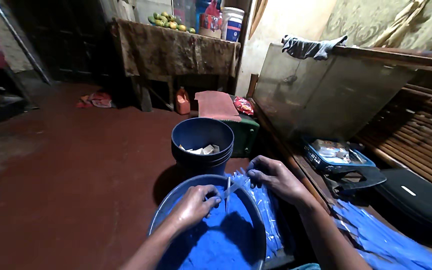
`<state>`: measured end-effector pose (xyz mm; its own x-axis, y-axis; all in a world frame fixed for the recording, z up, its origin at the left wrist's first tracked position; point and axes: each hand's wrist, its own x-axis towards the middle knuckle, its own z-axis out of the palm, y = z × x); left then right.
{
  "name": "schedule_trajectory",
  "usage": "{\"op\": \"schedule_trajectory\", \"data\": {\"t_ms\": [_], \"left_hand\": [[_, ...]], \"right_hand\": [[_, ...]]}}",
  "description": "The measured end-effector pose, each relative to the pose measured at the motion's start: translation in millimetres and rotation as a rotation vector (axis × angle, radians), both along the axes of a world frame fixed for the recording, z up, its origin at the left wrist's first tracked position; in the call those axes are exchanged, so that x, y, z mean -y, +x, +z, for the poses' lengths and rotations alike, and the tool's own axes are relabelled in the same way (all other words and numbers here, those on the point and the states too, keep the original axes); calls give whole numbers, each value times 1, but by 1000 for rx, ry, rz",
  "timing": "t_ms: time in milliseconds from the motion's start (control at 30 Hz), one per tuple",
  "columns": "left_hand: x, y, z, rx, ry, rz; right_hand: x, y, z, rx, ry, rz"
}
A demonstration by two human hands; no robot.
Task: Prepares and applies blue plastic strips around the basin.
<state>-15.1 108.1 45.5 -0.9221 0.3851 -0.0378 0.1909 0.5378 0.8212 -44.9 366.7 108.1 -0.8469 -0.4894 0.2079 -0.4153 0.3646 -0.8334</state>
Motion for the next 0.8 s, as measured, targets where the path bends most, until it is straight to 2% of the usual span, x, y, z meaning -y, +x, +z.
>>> {"op": "schedule_trajectory", "data": {"t_ms": [133,333,533,667,800], "left_hand": [[-3,0,-2,83,67,-29],[-3,-3,-8,137,133,-40],[-6,-7,-15,24,-63,-55],[-3,-7,-11,-33,-152,-48],[5,-9,-8,-32,-218,-36]], "right_hand": [[12,3,2,-1,-158,-23],[27,8,5,-225,-163,-87],[42,11,22,-596,-14,-166],[52,21,43,-761,21,-164],[59,22,39,-814,102,-181]]}}
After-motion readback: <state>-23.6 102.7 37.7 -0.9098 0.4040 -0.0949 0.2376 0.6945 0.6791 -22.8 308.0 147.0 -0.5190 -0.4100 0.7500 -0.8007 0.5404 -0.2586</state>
